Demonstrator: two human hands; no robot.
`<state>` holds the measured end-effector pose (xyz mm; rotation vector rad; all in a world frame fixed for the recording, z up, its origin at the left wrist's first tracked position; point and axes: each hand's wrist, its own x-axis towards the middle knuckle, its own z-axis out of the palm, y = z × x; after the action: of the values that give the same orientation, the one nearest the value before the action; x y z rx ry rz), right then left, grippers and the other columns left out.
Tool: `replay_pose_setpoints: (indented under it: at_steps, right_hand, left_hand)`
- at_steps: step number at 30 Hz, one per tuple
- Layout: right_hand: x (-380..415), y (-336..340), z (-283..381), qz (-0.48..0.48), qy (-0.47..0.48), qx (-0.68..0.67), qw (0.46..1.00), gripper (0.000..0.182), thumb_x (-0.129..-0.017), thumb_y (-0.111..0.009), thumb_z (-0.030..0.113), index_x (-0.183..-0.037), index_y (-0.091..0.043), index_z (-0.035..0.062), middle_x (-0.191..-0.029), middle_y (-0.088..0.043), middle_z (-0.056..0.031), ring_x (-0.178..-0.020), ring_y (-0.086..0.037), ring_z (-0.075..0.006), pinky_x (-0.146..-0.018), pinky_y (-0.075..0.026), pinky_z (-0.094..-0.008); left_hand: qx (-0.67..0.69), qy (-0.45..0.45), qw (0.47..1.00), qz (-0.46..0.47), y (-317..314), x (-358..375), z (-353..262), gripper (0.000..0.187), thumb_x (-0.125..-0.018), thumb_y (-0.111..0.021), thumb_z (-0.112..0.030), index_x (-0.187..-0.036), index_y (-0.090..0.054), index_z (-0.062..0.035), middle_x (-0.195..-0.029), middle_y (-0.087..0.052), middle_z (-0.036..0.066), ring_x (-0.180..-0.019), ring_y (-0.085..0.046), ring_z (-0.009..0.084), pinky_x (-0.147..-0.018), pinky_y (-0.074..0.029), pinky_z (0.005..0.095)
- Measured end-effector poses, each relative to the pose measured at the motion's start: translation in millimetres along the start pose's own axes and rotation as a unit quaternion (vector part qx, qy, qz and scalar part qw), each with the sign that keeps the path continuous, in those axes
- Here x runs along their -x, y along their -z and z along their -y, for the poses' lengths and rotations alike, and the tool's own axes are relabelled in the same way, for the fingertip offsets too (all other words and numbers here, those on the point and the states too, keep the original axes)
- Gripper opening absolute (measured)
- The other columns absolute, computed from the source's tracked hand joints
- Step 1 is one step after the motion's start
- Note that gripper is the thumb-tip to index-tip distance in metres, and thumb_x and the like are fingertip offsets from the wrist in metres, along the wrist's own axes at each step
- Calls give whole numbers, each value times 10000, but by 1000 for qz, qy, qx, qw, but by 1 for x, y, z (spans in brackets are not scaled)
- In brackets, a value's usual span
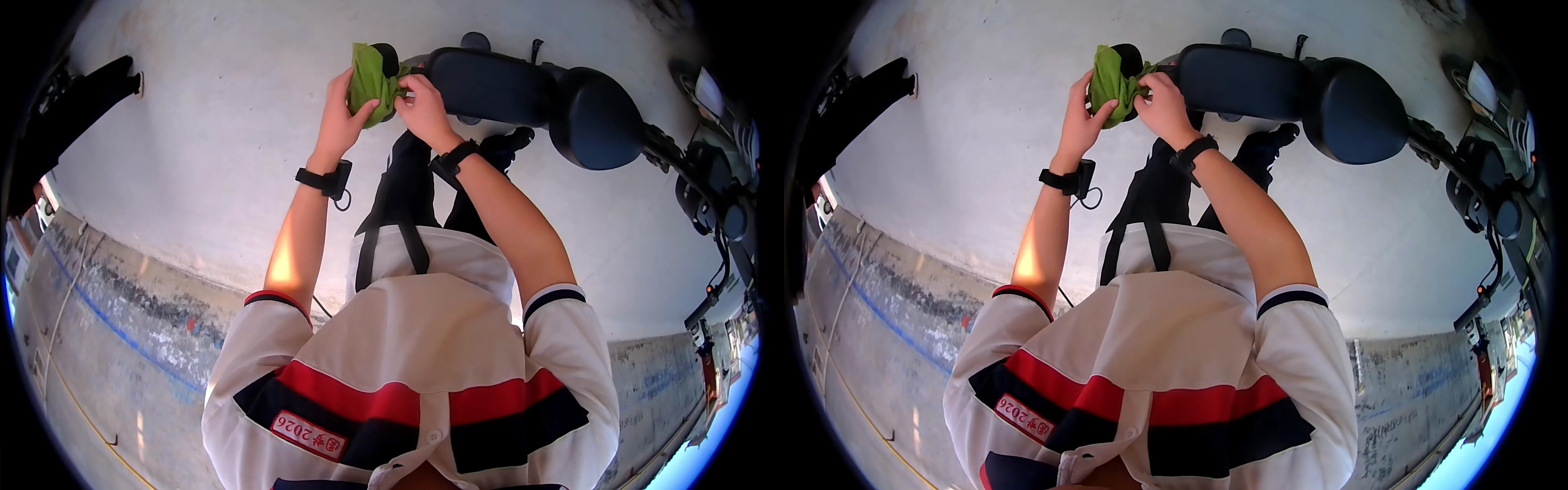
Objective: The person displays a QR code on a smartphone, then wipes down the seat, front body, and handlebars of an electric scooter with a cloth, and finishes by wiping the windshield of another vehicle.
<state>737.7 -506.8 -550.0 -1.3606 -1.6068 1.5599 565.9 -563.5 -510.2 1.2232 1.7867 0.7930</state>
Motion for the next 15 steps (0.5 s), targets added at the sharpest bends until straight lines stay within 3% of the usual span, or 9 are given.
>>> replay_pose_setpoints:
  at_steps: [2,3,4,6,7,10,11,14,15]
  right_hand:
    - [12,-3,-4,10,10,17,1000,195,-766,-673,14,-950,-608,11,-967,-613,-133,-837,-646,-293,-728,-571,-351]
    - [18,-5,-4,6,16,-3,1000,181,-749,-685,21,-906,-595,10,-926,-593,-128,-789,-627,-286,-703,-558,-354]
    - [23,-5,-4,25,8,10,1000,186,-745,-689,25,-905,-595,11,-925,-592,-125,-801,-626,-289,-705,-553,-362]
    - [31,-3,-2,63,-5,37,997,197,-738,-697,33,-904,-594,12,-923,-589,-121,-827,-625,-295,-709,-541,-378]
    - [34,-1,0,89,-6,42,995,208,-733,-707,54,-901,-591,15,-922,-588,-124,-835,-622,-323,-731,-524,-406]
    - [44,6,-2,188,56,64,978,222,-737,-710,67,-914,-583,23,-934,-592,-136,-855,-620,-352,-746,-516,-423]
    - [49,10,3,187,66,69,978,243,-743,-715,93,-934,-578,34,-934,-610,-145,-876,-620,-366,-738,-508,-430]
    - [57,35,14,163,29,84,983,259,-756,-710,118,-962,-573,41,-922,-630,-141,-884,-619,-370,-734,-505,-425]
    - [57,47,20,166,-6,104,981,265,-774,-728,185,-965,-613,42,-909,-640,-135,-883,-620,-367,-749,-502,-428]
  left_hand:
    - [4,39,999,-8,-1,16,1,624,-864,-731,-56,-1395,-406,-17,-1355,-446,151,-1131,-578,248,-891,-543,354]
    - [40,77,996,-27,-2,24,-7,566,-819,-752,-43,-1300,-456,0,-1282,-503,183,-1151,-536,337,-903,-499,388]
    - [24,79,996,-28,-2,30,-5,538,-817,-746,-34,-1275,-466,0,-1247,-522,184,-1123,-549,341,-887,-499,388]
    - [-9,80,996,-33,-1,38,-3,482,-813,-733,-16,-1225,-484,1,-1178,-559,184,-1066,-577,348,-856,-498,389]
    - [-55,54,997,-31,-3,43,-4,396,-804,-712,12,-1147,-515,-5,-1055,-593,189,-971,-596,367,-806,-494,395]
    - [-75,15,996,-38,-5,48,-5,339,-806,-706,6,-1104,-546,-17,-1012,-604,190,-897,-599,381,-765,-493,401]
    - [-80,44,995,-38,-5,47,-10,272,-816,-713,-25,-1046,-570,-16,-980,-616,179,-864,-607,365,-727,-492,401]
    - [-123,1,991,-57,-6,39,-17,218,-852,-724,-87,-1001,-584,-14,-846,-636,109,-713,-587,202,-614,-474,304]
    - [-123,2,990,-66,-8,37,-21,195,-878,-715,-113,-965,-582,-1,-770,-619,93,-657,-559,171,-596,-468,290]
